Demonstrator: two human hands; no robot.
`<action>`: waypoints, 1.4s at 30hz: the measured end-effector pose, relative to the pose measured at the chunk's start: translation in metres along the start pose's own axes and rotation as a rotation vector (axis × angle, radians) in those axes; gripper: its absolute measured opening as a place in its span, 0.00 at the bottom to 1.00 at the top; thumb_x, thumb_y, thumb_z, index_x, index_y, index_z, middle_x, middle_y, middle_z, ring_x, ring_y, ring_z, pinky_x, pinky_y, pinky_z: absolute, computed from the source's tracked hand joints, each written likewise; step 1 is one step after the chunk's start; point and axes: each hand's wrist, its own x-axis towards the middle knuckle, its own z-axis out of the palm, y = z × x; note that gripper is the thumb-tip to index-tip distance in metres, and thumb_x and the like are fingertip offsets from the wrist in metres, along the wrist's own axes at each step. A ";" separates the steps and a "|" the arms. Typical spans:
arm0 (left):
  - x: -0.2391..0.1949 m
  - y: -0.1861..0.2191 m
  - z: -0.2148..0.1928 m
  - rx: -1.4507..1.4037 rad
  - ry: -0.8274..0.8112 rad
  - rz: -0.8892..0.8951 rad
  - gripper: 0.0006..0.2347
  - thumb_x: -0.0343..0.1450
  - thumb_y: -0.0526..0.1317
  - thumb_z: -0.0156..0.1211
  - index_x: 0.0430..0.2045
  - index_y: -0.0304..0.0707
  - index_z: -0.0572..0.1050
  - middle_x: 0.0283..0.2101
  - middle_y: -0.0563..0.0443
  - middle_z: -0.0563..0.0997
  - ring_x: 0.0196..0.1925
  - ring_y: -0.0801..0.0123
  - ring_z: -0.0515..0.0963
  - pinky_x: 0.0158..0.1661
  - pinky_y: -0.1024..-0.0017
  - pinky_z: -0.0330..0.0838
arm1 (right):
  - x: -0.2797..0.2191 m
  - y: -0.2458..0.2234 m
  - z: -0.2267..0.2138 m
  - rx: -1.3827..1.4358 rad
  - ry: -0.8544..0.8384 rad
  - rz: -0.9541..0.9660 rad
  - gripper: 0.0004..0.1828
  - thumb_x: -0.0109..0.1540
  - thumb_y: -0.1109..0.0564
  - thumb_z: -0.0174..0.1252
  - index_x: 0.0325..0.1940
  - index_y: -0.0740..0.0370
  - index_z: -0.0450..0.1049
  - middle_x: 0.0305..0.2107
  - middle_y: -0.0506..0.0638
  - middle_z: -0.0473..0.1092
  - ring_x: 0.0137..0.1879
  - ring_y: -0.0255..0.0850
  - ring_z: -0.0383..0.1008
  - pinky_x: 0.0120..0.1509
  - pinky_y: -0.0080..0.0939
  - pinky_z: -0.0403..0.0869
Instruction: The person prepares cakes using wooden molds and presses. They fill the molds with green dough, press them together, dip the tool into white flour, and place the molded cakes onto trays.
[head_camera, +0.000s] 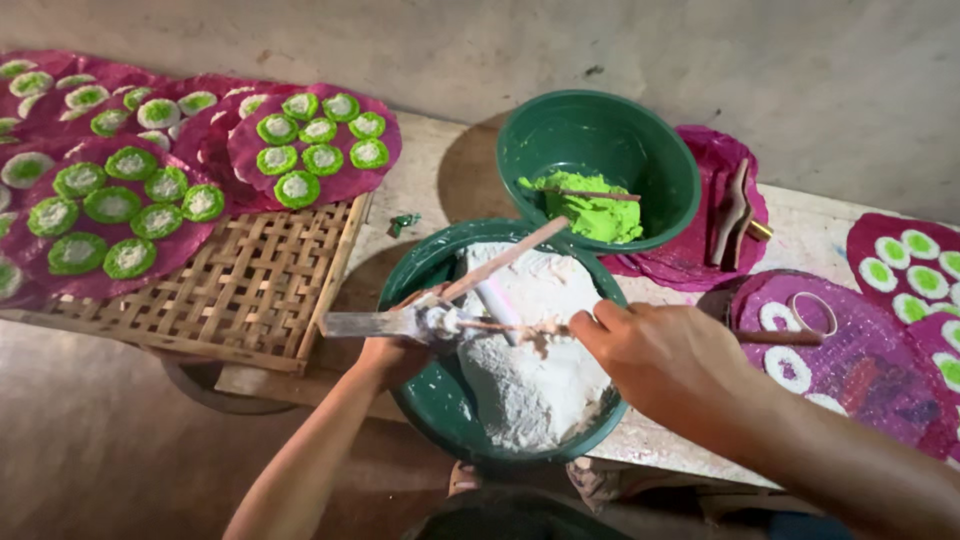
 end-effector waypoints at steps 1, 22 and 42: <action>-0.003 -0.003 0.002 0.048 -0.019 0.043 0.23 0.67 0.45 0.68 0.57 0.43 0.74 0.59 0.43 0.77 0.58 0.56 0.78 0.55 0.65 0.72 | -0.004 -0.002 0.000 0.028 0.005 0.020 0.13 0.56 0.60 0.54 0.45 0.56 0.73 0.33 0.49 0.73 0.33 0.46 0.80 0.30 0.47 0.76; 0.024 0.002 0.006 0.490 0.375 -0.066 0.33 0.62 0.44 0.70 0.61 0.34 0.65 0.61 0.37 0.73 0.55 0.44 0.77 0.47 0.56 0.73 | 0.057 -0.056 0.177 1.191 0.468 0.373 0.17 0.65 0.60 0.57 0.57 0.67 0.75 0.31 0.61 0.79 0.33 0.43 0.78 0.40 0.42 0.75; 0.013 0.076 0.184 -1.591 -0.773 -0.605 0.24 0.59 0.31 0.55 0.53 0.33 0.75 0.51 0.45 0.80 0.51 0.66 0.80 0.55 0.63 0.78 | -0.051 0.060 0.166 2.240 1.136 -0.276 0.36 0.69 0.46 0.57 0.74 0.64 0.52 0.61 0.56 0.63 0.63 0.49 0.68 0.58 0.50 0.76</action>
